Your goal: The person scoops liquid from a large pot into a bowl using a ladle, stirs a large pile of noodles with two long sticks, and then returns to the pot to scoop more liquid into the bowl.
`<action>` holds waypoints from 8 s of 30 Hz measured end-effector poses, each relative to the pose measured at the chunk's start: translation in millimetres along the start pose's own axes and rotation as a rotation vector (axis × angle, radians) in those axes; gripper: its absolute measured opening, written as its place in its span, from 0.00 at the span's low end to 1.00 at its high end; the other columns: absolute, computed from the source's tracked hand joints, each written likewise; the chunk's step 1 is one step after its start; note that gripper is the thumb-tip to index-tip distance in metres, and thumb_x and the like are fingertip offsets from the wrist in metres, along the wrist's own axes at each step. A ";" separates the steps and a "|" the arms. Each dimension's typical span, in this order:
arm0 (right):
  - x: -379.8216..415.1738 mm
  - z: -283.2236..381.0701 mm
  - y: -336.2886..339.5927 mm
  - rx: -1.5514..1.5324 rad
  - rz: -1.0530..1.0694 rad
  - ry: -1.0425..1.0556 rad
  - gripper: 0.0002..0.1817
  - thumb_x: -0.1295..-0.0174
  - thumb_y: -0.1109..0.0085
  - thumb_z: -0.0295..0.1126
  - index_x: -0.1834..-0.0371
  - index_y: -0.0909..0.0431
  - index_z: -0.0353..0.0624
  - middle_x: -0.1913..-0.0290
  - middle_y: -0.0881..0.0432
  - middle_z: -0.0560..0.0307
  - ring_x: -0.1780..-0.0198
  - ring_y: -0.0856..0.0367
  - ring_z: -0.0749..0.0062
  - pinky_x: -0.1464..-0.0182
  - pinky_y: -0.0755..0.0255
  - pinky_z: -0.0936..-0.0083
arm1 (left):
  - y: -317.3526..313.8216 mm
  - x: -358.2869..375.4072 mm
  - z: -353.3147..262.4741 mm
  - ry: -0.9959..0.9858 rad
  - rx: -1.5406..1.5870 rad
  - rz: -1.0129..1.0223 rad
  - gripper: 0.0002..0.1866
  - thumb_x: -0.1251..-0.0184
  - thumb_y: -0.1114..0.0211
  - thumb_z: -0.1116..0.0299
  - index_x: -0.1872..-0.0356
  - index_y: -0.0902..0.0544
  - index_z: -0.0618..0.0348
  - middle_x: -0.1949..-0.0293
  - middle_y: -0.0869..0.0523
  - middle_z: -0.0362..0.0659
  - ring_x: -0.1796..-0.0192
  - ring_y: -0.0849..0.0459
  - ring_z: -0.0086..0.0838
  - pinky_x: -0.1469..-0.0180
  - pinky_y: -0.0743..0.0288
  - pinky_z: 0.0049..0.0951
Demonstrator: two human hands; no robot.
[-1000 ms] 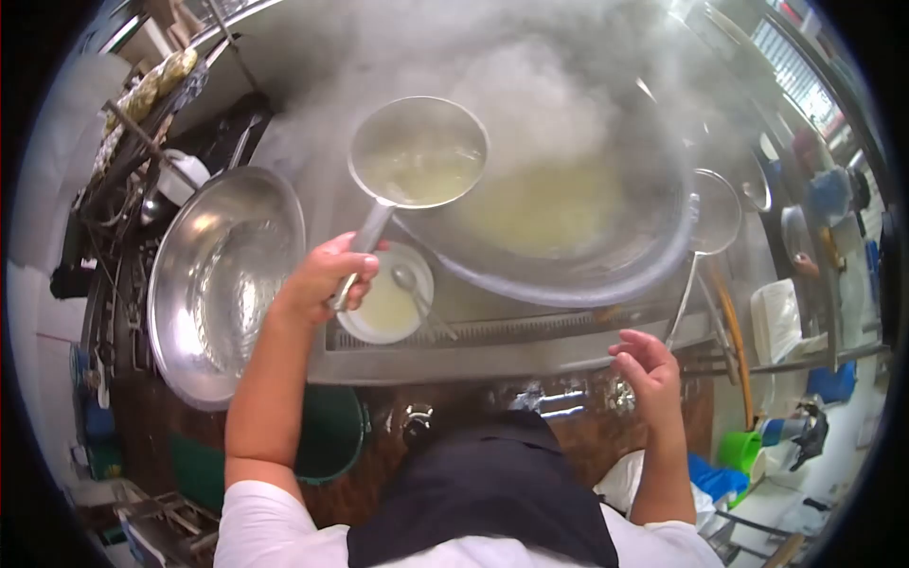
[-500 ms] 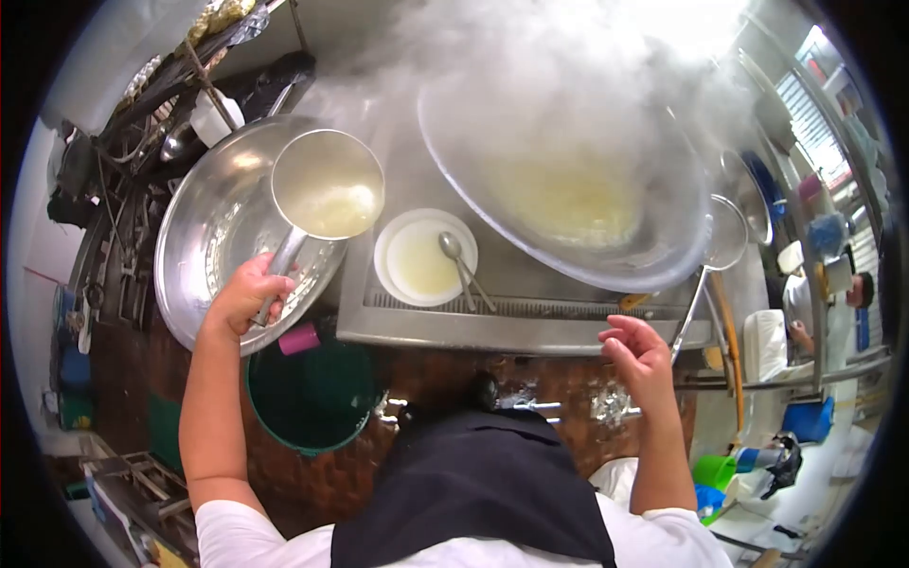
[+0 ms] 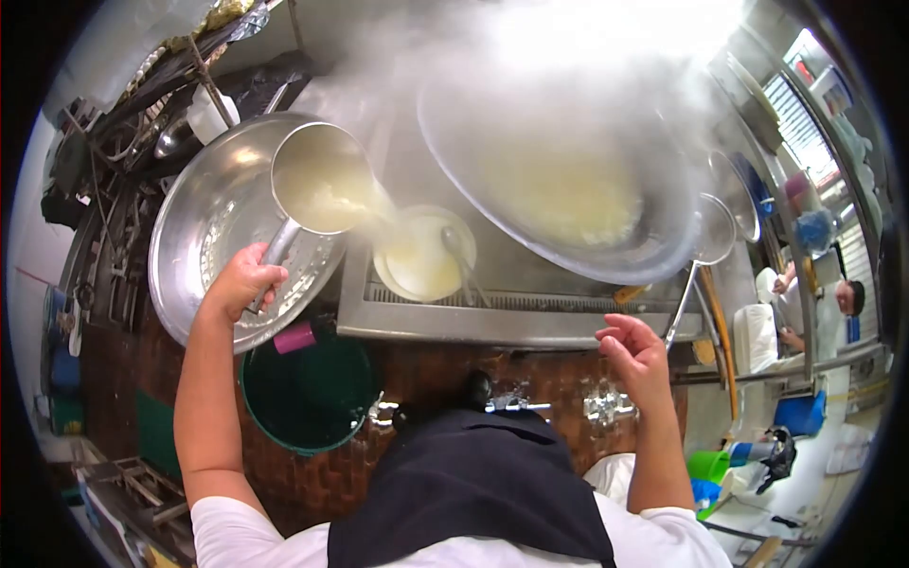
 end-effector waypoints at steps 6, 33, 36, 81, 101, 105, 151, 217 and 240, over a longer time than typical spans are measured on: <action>0.5 0.8 -2.8 0.009 -0.007 -0.013 0.16 0.40 0.39 0.25 0.48 0.24 0.37 0.60 0.17 0.59 0.60 0.22 0.83 0.58 0.29 0.85 | -2.0 -3.1 -3.8 0.006 -0.041 -0.007 0.20 0.49 0.37 0.71 0.53 0.26 0.64 0.78 0.26 0.35 0.86 0.30 0.17 0.85 0.36 0.19; 6.4 -17.3 11.4 0.032 -0.005 -0.052 0.18 0.39 0.38 0.27 0.47 0.25 0.36 0.59 0.17 0.59 0.60 0.22 0.82 0.56 0.28 0.83 | -29.3 -30.7 -11.4 -0.111 -0.249 -0.057 0.17 0.50 0.36 0.73 0.58 0.25 0.67 0.79 0.25 0.39 0.84 0.27 0.20 0.84 0.33 0.23; 5.9 -19.7 11.2 0.029 -0.005 -0.044 0.17 0.39 0.39 0.26 0.47 0.25 0.36 0.59 0.17 0.59 0.60 0.22 0.82 0.57 0.28 0.84 | -30.1 -30.2 -13.9 -0.110 -0.268 -0.062 0.18 0.51 0.37 0.72 0.58 0.25 0.67 0.79 0.25 0.40 0.84 0.27 0.20 0.84 0.33 0.23; -4.8 -143.5 165.0 -0.180 -0.390 -0.257 0.16 0.40 0.39 0.24 0.48 0.25 0.34 0.59 0.18 0.58 0.58 0.21 0.80 0.54 0.27 0.82 | -405.9 -331.6 -105.2 0.214 -0.802 0.396 0.05 0.45 0.39 0.74 0.73 0.19 0.65 0.79 0.19 0.45 0.79 0.21 0.31 0.76 0.25 0.34; -18.9 -66.9 91.7 -0.097 -0.158 -0.140 0.18 0.40 0.39 0.24 0.46 0.26 0.35 0.59 0.19 0.58 0.58 0.22 0.80 0.55 0.27 0.83 | -215.3 -90.6 -98.8 0.005 0.302 0.559 0.26 0.46 0.37 0.70 0.44 0.29 0.65 0.77 0.26 0.37 0.84 0.29 0.21 0.83 0.36 0.20; -17.2 -56.6 66.6 -0.068 -0.102 -0.093 0.18 0.40 0.39 0.25 0.47 0.26 0.35 0.59 0.18 0.59 0.59 0.22 0.81 0.56 0.27 0.83 | -150.2 -40.2 -75.8 0.004 0.272 0.421 0.27 0.47 0.36 0.71 0.43 0.30 0.65 0.78 0.26 0.36 0.84 0.29 0.19 0.84 0.36 0.20; 3.1 -20.4 2.6 0.089 0.019 -0.025 0.17 0.40 0.37 0.29 0.48 0.25 0.37 0.61 0.17 0.59 0.61 0.21 0.81 0.57 0.26 0.82 | -2.8 2.3 -6.4 0.020 -0.106 -0.015 0.15 0.48 0.36 0.71 0.58 0.25 0.62 0.78 0.25 0.37 0.84 0.28 0.19 0.84 0.35 0.22; -242.8 -104.1 160.7 0.958 -0.162 -0.165 0.22 0.51 0.35 0.37 0.52 0.24 0.42 0.58 0.17 0.42 0.53 0.20 0.46 0.50 0.28 0.58 | -282.7 18.9 26.5 -0.124 0.049 0.702 0.26 0.38 0.32 0.60 0.42 0.28 0.60 0.55 0.17 0.45 0.53 0.19 0.26 0.48 0.25 0.28; -250.5 -110.2 76.6 0.424 0.457 -0.584 0.13 0.46 0.39 0.31 0.57 0.23 0.40 0.76 0.25 0.63 0.82 0.27 0.80 0.79 0.32 0.80 | -229.4 175.5 330.4 0.914 0.253 -0.165 0.11 0.37 0.39 0.61 0.59 0.22 0.56 0.71 0.19 0.38 0.76 0.22 0.21 0.78 0.29 0.23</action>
Point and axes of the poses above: each hand's wrist, its own x-axis away from the middle knuckle, its own y-axis out of the back of the hand, z = x × y, the point moved 2 cm from there along -x, towards the middle knuckle
